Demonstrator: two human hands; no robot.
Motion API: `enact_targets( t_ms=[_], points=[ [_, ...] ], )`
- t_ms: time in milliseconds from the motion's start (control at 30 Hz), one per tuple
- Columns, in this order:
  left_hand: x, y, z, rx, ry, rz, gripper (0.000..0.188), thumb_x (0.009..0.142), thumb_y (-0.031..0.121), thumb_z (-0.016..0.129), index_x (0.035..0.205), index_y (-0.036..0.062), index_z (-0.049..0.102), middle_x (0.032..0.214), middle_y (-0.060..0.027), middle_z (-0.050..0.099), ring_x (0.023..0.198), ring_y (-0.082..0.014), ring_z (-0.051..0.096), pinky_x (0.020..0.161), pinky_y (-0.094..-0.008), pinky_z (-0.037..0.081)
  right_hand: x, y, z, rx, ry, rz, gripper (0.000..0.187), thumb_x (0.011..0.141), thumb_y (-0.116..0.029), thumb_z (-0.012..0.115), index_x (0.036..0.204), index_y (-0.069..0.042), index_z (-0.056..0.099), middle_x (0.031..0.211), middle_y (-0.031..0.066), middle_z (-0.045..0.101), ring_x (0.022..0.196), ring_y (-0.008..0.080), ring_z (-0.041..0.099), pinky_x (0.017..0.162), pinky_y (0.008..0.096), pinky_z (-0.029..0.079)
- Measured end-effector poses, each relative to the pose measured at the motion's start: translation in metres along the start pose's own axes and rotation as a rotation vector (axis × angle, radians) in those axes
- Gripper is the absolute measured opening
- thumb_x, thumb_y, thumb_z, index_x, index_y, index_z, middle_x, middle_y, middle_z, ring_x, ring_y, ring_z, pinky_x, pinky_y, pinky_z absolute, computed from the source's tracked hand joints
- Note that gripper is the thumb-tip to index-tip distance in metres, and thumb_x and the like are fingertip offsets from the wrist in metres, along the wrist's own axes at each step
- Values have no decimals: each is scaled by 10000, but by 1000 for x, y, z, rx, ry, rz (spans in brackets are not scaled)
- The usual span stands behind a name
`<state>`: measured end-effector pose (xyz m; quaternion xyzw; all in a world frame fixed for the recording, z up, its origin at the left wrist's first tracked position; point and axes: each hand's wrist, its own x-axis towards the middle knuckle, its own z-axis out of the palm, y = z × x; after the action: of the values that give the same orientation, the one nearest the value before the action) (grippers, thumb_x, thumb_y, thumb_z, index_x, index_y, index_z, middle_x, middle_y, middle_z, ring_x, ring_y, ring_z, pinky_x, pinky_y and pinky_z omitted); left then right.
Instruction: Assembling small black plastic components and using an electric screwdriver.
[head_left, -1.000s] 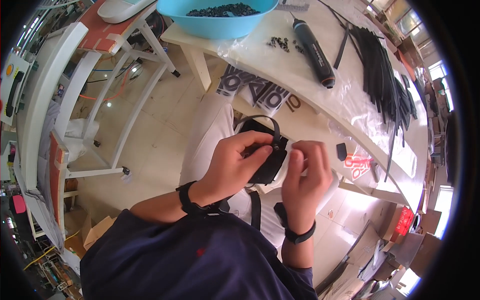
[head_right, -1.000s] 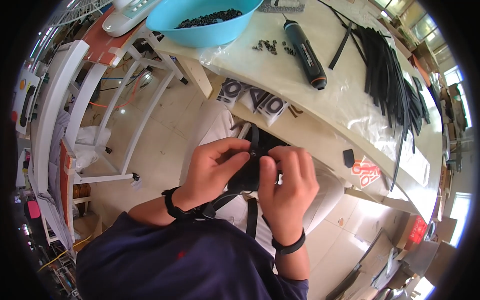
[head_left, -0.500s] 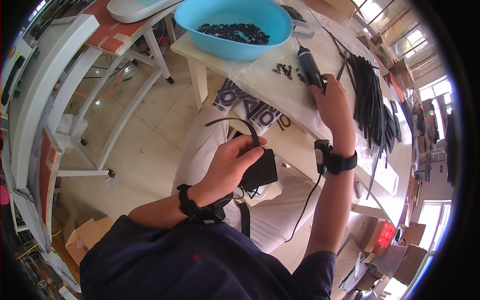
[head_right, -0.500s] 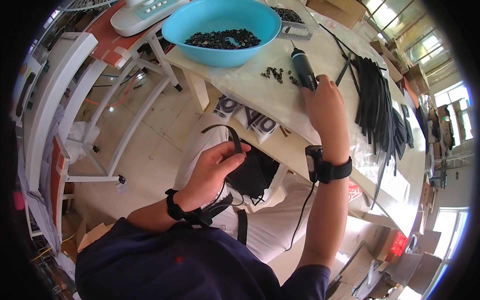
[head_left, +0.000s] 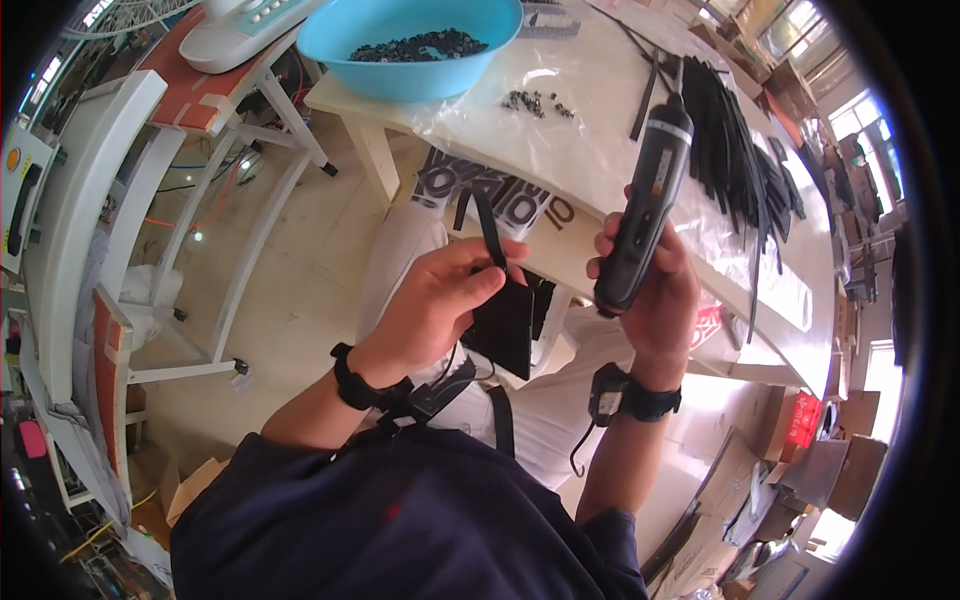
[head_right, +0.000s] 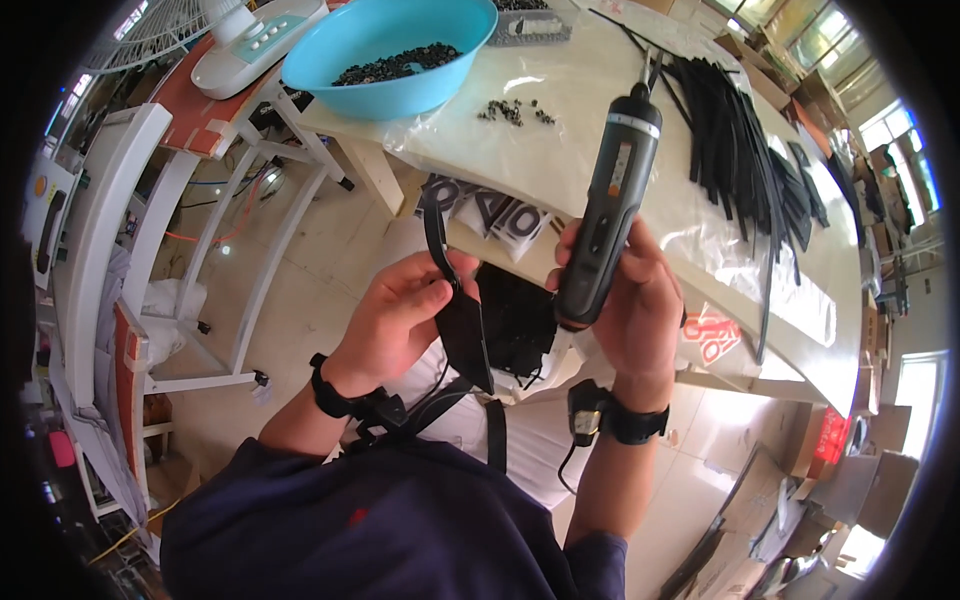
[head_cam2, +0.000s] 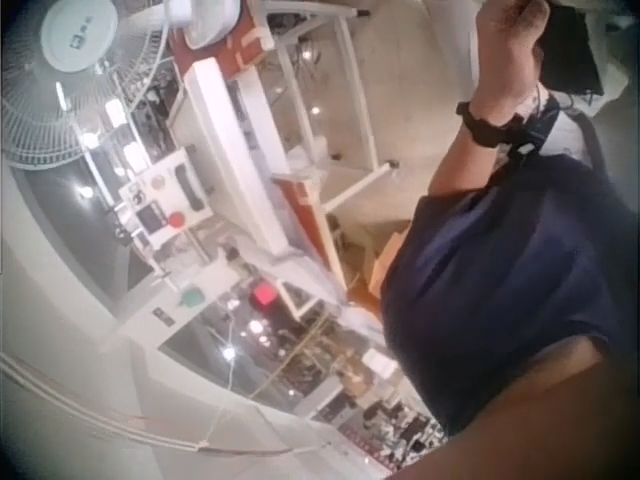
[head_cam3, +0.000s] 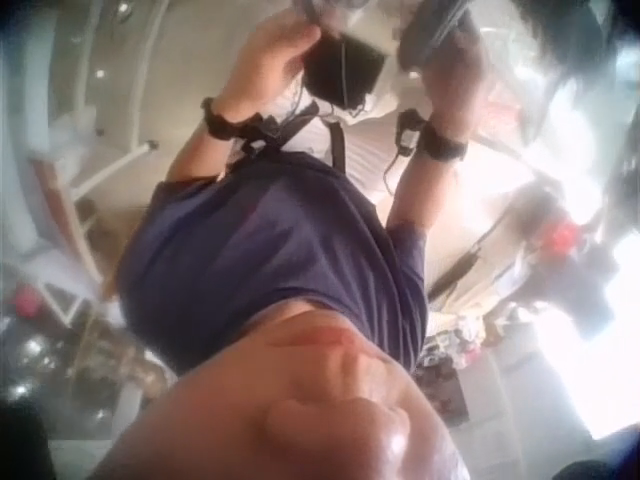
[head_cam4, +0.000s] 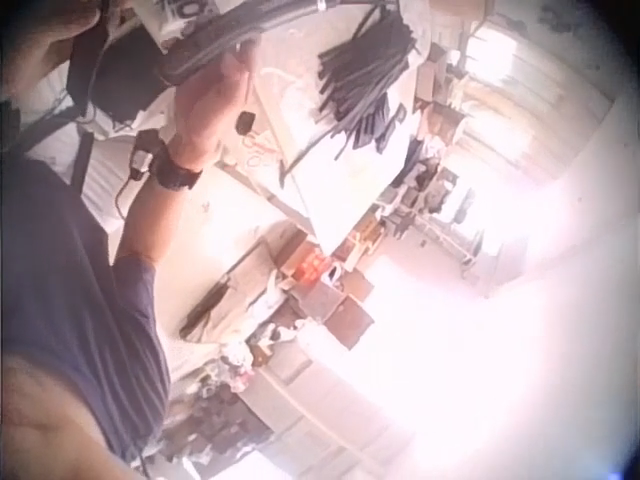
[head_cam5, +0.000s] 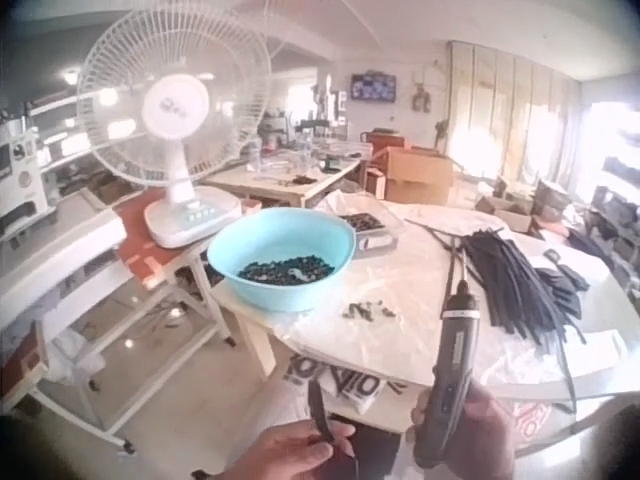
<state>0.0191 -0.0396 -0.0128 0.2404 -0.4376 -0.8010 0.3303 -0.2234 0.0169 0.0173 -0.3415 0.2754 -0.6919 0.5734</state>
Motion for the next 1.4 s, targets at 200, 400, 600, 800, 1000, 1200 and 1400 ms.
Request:
enact_targets(
  t_ms=[200,400,600,800,1000,1200,1400],
  points=[
    [12,-4,-5,-489,-434,112,323,1057,205,547,1357,87,570,949,-58,643,815,-156,574,751,-330,467,-55,43,24,150,203,8,592,979,-336,542,1412,43,403,961,92,488,798,150,514,608,300,497],
    [3,-18,-5,-710,-641,77,281,1079,258,488,1330,173,580,838,-40,582,724,-155,537,647,-318,429,-116,36,38,-359,234,126,569,909,-243,605,1357,58,423,842,95,589,611,131,525,553,266,465],
    [8,-23,-12,-706,-823,81,250,1079,265,489,1304,221,590,739,-26,582,610,-136,543,552,-292,434,-146,20,37,-784,23,238,591,781,-162,702,1311,43,538,888,161,683,771,276,678,761,357,536],
    [6,-24,-11,-734,-853,27,248,1067,262,518,1289,198,608,741,-64,601,620,-163,551,522,-302,439,-151,12,37,-996,-67,220,598,745,-136,713,1300,22,556,966,211,689,843,367,696,787,383,543],
    [1,-24,-7,-711,-715,59,233,1058,228,541,1273,176,617,737,-99,599,638,-188,532,529,-314,462,-146,6,39,-1047,-70,272,594,724,-123,729,1276,27,569,1002,218,685,875,399,690,796,401,545],
    [1,-28,-8,-689,-674,76,216,1050,203,559,1249,143,621,733,-105,596,662,-191,529,536,-319,465,-145,4,40,-1104,-75,237,593,704,-96,729,1265,23,582,997,228,679,857,409,683,776,412,546],
    [-1,-28,-11,-612,-635,61,219,1039,211,582,1244,144,624,736,-100,609,666,-193,533,555,-321,454,-142,-5,40,-1168,-82,215,581,687,-63,723,1246,32,594,964,226,669,823,410,675,745,416,540]
  ],
)
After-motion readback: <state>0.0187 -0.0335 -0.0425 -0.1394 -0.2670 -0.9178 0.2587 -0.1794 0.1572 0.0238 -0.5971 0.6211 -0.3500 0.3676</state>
